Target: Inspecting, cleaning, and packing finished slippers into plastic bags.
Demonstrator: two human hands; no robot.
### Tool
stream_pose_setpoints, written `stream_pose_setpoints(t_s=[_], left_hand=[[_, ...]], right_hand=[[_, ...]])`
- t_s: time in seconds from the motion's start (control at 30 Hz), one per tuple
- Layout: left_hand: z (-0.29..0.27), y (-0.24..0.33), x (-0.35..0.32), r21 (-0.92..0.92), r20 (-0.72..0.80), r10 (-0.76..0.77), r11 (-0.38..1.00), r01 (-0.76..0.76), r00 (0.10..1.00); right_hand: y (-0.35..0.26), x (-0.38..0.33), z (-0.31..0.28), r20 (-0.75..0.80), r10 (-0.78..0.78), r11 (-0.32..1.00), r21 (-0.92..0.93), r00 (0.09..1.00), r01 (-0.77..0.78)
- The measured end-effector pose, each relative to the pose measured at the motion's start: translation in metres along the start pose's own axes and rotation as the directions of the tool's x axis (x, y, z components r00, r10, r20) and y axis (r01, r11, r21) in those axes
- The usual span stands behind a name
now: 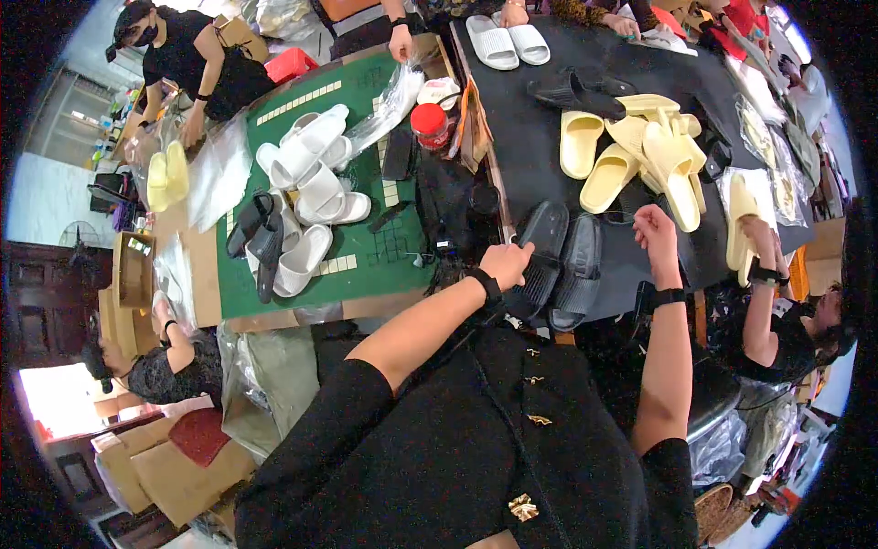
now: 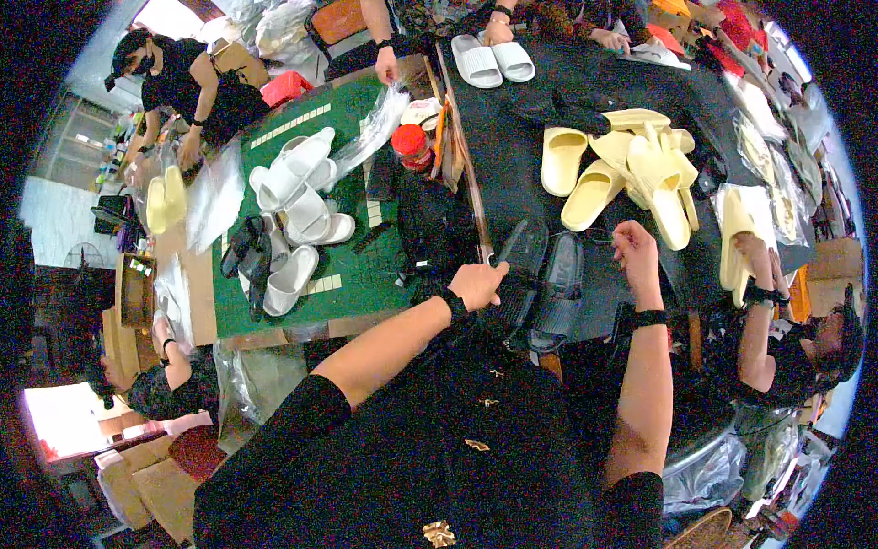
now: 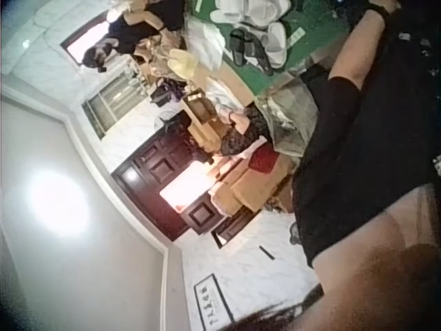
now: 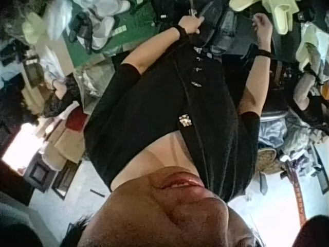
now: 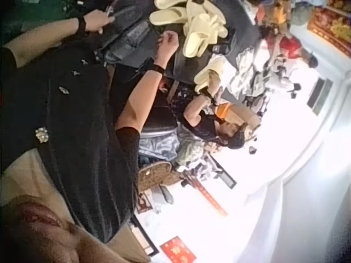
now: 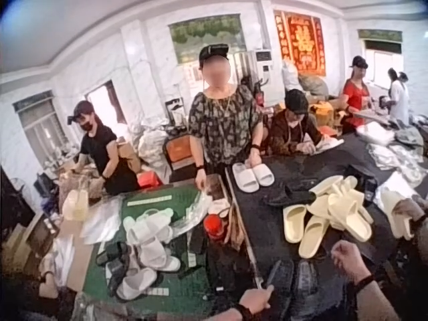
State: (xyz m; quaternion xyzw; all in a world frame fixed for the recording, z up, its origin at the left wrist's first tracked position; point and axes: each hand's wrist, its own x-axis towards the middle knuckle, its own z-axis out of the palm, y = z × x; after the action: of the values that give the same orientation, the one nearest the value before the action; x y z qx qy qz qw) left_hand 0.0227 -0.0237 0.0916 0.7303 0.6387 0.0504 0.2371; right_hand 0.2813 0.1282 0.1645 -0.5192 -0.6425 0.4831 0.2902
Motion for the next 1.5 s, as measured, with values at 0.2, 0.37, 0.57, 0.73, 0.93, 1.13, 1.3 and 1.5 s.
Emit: stream_pose_setpoints(t_s=[0.2,0.37,0.57,0.73,0.93,1.13,1.3,1.5], left_hand=[[0.004,-0.002,0.009,0.021,-0.042,0.012,1.000,-0.011,0.999],[0.004,-0.003,0.011,0.020,-0.021,0.018,1.000,-0.018,1.000],[-0.007,-0.006,-0.011,-0.134,-0.093,-0.087,0.988,0.074,0.992],[-0.016,-0.021,-0.031,-0.200,-0.124,-0.170,0.969,0.143,0.978],[-0.018,-0.034,-0.051,-0.271,-0.069,-0.244,0.938,0.217,0.967],[-0.014,-0.033,-0.065,-0.333,-0.086,-0.267,0.916,0.225,0.960],[-0.012,-0.028,-0.067,-0.370,-0.085,-0.216,0.913,0.170,0.973],[-0.012,-0.028,-0.065,-0.331,-0.131,-0.123,0.941,0.074,0.984]], right_hand=[[0.009,0.014,-0.005,0.062,0.033,0.999,-0.014,0.998,-0.032],[0.019,0.021,-0.005,0.125,0.083,0.996,-0.045,0.989,-0.078],[0.029,0.021,0.000,0.224,0.110,0.994,-0.003,0.968,-0.112],[0.043,0.027,0.003,0.240,0.137,0.990,0.004,0.961,-0.143],[0.045,0.030,0.007,0.205,0.161,0.976,0.111,0.966,-0.186],[0.061,0.032,0.007,0.201,0.166,0.974,0.122,0.965,-0.193],[0.072,0.028,0.022,0.300,0.175,0.980,0.038,0.938,-0.195],[0.087,0.028,0.041,0.273,0.124,0.992,-0.055,0.954,-0.113]])
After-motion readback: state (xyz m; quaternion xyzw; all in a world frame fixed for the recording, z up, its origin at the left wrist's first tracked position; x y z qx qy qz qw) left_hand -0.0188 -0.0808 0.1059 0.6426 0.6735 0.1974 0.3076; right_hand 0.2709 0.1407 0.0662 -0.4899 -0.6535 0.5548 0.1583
